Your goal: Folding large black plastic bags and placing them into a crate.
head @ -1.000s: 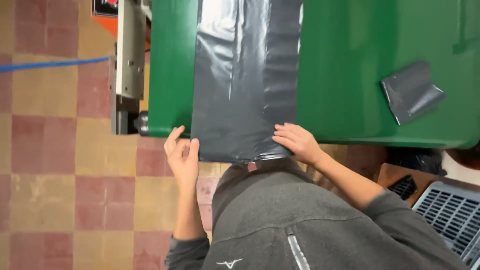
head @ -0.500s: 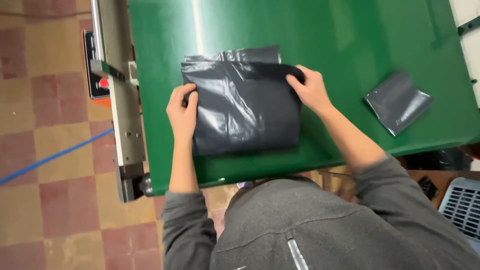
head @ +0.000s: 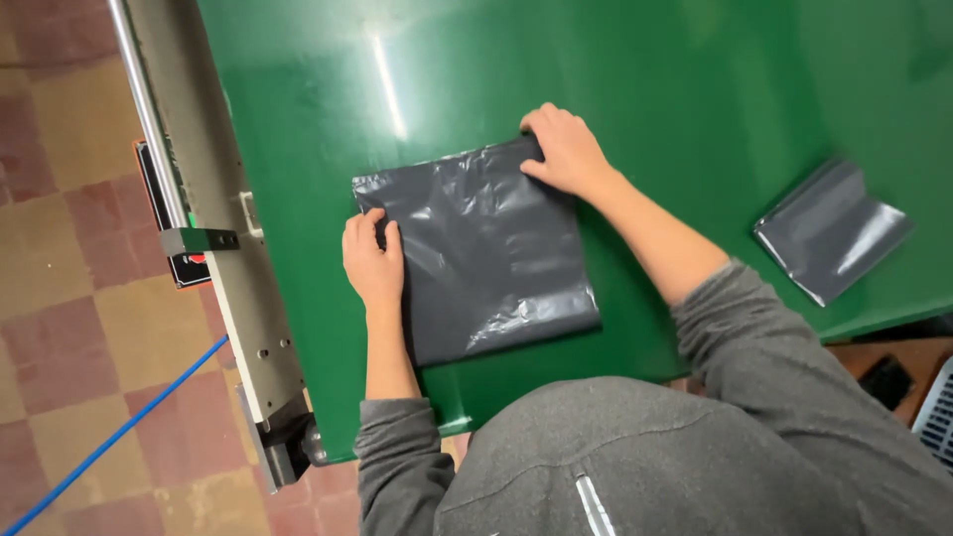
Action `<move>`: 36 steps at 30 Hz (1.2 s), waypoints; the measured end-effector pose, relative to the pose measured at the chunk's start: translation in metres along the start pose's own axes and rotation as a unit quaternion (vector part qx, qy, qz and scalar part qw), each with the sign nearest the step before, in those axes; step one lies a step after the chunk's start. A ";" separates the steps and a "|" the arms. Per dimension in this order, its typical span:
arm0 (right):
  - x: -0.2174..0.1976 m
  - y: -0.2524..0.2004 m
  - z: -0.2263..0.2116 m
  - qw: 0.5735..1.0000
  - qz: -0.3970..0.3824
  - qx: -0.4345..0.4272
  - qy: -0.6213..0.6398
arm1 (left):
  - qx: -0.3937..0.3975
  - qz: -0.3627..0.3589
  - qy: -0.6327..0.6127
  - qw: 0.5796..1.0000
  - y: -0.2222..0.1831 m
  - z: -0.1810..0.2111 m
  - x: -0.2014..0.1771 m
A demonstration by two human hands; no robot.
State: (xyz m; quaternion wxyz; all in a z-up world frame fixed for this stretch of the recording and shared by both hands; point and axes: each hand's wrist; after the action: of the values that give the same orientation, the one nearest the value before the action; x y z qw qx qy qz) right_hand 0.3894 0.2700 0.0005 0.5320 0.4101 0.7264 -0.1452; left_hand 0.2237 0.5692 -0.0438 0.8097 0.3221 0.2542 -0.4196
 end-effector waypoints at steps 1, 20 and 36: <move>0.005 0.006 0.006 0.996 -0.061 0.058 0.024 | 0.006 -0.001 0.027 1.000 0.000 0.001 -0.001; -0.054 -0.109 -0.119 0.991 0.117 -0.065 0.031 | -0.518 -0.248 -0.584 0.574 -0.021 0.009 -0.067; -0.003 -0.230 -0.161 0.991 0.107 -0.078 -0.026 | 0.275 -0.118 0.118 0.947 -0.141 0.011 -0.141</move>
State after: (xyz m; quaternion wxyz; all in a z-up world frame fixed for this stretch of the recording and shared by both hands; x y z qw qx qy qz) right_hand 0.1115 0.2301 0.0140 0.5935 0.4389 0.6733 -0.0413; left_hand 0.0330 0.5717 0.0159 0.5985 0.5469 0.2591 -0.5249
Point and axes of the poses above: each hand's wrist, its own y-axis towards the middle knuckle, its own x-axis out of the palm, z = x × y, and after that the axes turned 5 degrees about -x, right-handed
